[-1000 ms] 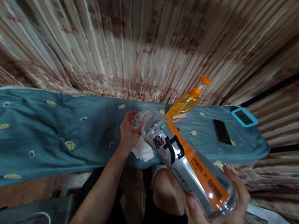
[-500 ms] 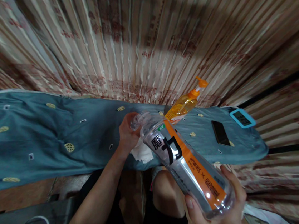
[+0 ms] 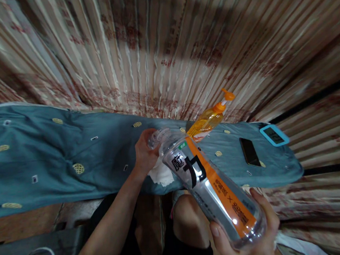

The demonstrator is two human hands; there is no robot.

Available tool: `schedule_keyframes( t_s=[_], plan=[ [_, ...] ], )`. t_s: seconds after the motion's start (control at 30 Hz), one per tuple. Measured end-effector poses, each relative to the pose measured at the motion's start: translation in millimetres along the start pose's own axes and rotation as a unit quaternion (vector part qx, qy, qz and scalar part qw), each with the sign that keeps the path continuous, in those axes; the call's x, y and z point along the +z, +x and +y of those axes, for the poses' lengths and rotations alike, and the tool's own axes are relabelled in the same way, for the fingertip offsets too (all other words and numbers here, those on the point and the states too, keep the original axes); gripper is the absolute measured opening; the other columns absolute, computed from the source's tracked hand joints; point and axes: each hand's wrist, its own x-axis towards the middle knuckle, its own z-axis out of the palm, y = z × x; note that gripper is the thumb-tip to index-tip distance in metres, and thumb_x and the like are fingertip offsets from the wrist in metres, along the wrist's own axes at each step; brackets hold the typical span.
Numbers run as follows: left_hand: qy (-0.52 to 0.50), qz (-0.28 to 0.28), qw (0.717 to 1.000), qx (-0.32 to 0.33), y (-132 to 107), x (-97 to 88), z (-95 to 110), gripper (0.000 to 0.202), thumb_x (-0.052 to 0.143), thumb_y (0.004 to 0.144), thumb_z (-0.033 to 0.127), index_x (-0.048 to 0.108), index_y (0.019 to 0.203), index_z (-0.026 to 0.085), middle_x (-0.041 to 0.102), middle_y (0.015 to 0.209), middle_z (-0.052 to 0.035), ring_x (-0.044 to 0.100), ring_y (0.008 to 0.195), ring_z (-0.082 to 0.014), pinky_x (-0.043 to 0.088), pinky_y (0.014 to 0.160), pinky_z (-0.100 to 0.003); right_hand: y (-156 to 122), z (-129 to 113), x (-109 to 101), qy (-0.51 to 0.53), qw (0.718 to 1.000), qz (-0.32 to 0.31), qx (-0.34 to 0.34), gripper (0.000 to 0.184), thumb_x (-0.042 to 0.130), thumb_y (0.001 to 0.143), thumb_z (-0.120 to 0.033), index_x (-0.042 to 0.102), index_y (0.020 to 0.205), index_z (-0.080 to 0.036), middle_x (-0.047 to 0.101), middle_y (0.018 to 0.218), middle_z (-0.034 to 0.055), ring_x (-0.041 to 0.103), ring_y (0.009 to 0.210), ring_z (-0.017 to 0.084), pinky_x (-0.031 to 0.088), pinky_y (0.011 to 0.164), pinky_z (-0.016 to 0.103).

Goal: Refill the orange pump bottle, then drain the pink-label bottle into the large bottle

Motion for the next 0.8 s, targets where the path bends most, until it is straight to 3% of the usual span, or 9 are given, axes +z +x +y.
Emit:
schedule_keyframes(
  t_s=[0.37,0.8],
  plan=[
    [0.004,-0.005,1.000,0.006,-0.2,-0.3,-0.6,0.040,0.087,0.080,0.026,0.068,0.113,0.020,0.080,0.113,-0.0083,0.079,0.105,-0.0257,0.064,0.096,-0.038,0.9,-3.2,-0.1,-0.013,0.999,-0.011,-0.037,0.104,0.091,0.083,-0.048,0.041,0.171,-0.023,0.061,0.147,0.0170,0.066,0.120,0.030,0.052,0.100,0.042],
    [0.000,-0.002,1.000,-0.001,0.6,1.3,0.2,0.039,0.087,0.079,0.026,0.068,0.113,0.022,0.080,0.110,-0.0069,0.078,0.103,-0.0259,0.064,0.095,-0.038,-0.4,-8.3,-0.3,0.016,0.999,0.008,0.033,0.114,0.096,0.072,-0.057,0.044,0.167,-0.021,0.059,0.145,0.0200,0.062,0.125,0.039,0.046,0.113,0.068]
  ],
)
